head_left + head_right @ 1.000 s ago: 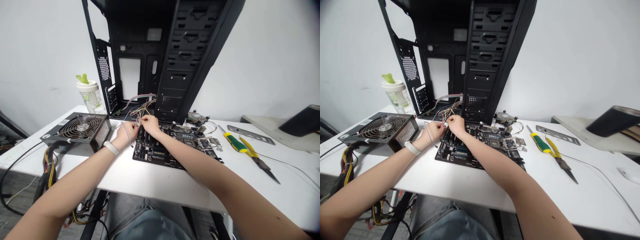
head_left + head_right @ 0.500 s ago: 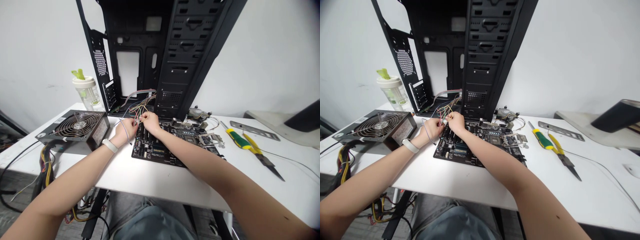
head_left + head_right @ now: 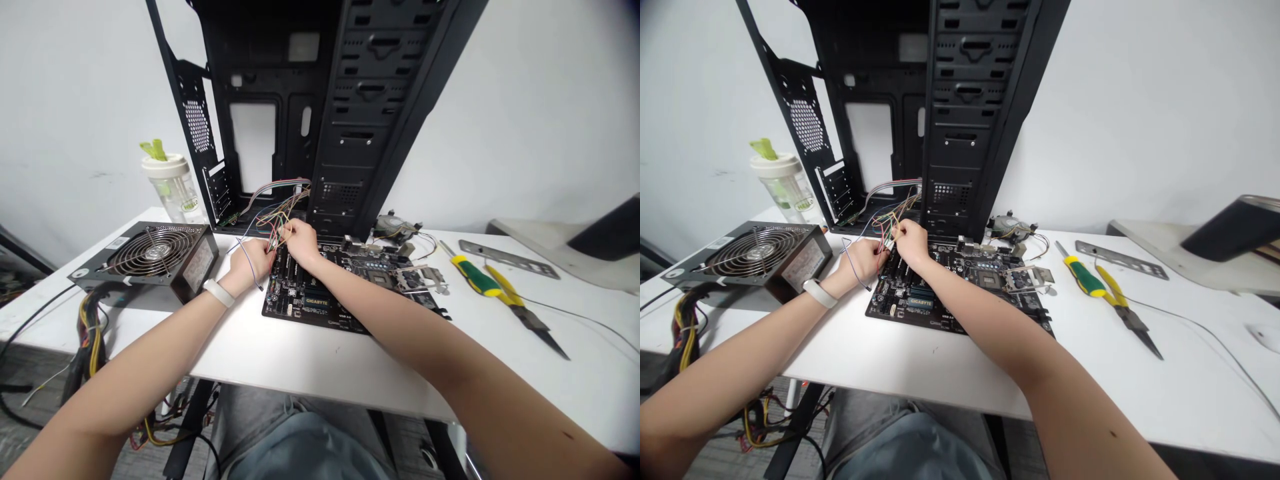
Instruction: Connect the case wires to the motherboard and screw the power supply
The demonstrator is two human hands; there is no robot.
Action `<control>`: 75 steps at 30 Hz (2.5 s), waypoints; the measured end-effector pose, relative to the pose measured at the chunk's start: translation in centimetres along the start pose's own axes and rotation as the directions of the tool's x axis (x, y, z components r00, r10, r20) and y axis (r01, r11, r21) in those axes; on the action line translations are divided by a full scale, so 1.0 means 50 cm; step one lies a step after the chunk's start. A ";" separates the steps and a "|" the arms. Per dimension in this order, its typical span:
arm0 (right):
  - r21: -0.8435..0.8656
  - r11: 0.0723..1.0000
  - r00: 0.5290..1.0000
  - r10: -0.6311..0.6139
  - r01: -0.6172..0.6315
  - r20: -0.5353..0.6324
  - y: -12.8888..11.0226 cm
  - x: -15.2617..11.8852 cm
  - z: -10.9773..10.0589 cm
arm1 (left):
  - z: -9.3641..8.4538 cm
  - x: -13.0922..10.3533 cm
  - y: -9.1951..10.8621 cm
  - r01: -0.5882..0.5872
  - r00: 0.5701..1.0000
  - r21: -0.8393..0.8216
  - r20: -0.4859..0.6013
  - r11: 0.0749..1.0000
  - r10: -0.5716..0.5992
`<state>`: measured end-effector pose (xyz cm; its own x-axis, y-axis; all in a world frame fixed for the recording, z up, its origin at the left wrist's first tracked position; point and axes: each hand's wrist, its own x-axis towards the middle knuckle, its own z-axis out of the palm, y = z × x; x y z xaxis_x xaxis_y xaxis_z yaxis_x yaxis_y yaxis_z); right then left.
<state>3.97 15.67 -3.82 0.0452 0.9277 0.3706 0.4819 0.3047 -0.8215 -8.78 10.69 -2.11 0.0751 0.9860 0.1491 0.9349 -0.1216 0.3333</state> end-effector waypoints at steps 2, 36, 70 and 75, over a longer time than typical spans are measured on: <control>0.001 1.000 1.000 0.006 -0.006 0.014 -0.002 -0.001 0.000 | -0.001 0.000 0.000 0.005 1.000 -0.003 -0.002 1.000 -0.005; -0.469 0.882 0.941 0.113 0.052 0.318 -0.031 0.009 -0.010 | -0.004 0.002 0.008 0.047 0.999 0.047 -0.003 0.998 -0.047; -0.065 0.992 0.982 0.121 -0.112 0.147 -0.011 0.026 -0.006 | -0.007 0.009 -0.016 -0.024 1.000 -0.110 0.000 0.994 0.025; 0.073 0.981 0.980 0.171 -0.179 0.100 -0.032 0.039 -0.070 | -0.026 -0.011 -0.031 -0.044 0.998 -0.225 0.022 0.973 0.050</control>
<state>6.37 16.21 -0.26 0.0394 0.9830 0.1793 0.4011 0.1488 -0.9038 -10.74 10.20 -1.48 0.1296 0.9809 0.1450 0.8287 -0.1874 0.5274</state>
